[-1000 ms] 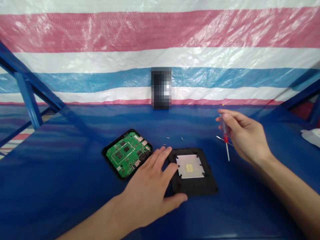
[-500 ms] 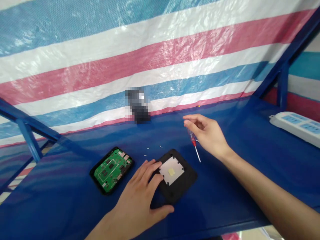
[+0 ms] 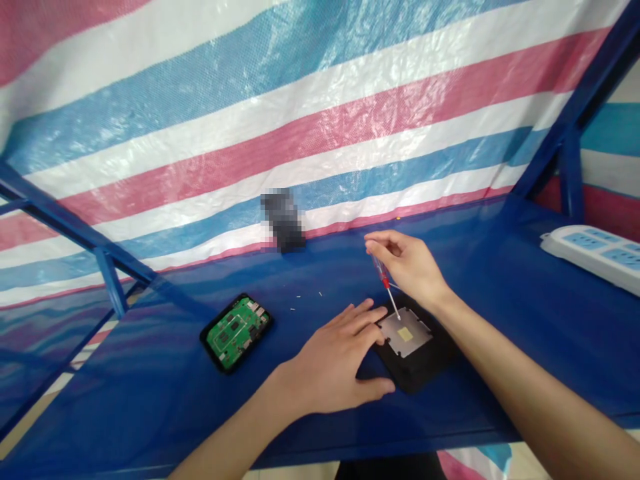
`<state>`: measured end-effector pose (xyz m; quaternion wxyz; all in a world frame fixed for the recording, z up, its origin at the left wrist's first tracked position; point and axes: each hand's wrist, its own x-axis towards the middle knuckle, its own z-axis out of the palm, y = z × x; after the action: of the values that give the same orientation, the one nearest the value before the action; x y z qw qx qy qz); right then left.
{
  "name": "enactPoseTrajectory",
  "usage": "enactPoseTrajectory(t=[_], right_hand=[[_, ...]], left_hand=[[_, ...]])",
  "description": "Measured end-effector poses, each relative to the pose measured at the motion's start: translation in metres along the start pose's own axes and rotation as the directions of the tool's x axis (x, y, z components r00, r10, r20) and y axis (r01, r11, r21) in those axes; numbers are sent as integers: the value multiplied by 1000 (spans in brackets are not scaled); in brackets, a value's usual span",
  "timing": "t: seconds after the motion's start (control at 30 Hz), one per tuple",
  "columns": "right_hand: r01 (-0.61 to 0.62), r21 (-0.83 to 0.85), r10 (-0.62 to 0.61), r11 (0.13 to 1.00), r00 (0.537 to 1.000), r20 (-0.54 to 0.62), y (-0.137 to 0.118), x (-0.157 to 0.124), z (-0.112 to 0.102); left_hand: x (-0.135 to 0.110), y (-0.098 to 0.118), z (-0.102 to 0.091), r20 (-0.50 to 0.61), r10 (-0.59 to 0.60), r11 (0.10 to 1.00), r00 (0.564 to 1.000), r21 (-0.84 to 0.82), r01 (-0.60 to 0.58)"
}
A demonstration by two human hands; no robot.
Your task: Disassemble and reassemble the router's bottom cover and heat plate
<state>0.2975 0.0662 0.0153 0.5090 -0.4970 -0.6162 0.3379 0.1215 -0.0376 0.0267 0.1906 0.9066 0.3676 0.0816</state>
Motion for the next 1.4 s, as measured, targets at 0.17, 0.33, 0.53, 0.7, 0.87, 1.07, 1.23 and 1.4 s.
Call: enactPoseTrajectory(t=[0.17,0.33,0.53,0.7,0.87,1.07,1.23,1.4], right_hand=[[-10,-45,13,999,998,68,-1,-2,3],[4,-73,3,997,995,95,-3,-7,9],[10,-72,-3,997,995,96,3,-7,13],[-7,-77,14,997,995,98,5,-6,13],[-13,-126,31,992,989,143,7,-6,14],[15,-326,36,945,988,150,10,-6,12],[56,-510,29,858,987,157,12,-9,13],[109,-600,4,793,983,183,13,-14,14]], left_hand=[[-74,-32,-28,-192,-320,926,928,144,349],[-157,-100,-30,-436,-537,711,722,226,665],[-169,-110,-13,-427,-627,691,651,80,718],[-177,-100,-7,-399,-621,733,675,11,680],[-180,-66,-1,-253,-549,825,796,-13,565],[-133,-33,3,-99,-503,864,859,-78,497],[-105,-32,4,-59,-458,888,887,-80,453],[-100,-34,3,-52,-442,897,896,-46,440]])
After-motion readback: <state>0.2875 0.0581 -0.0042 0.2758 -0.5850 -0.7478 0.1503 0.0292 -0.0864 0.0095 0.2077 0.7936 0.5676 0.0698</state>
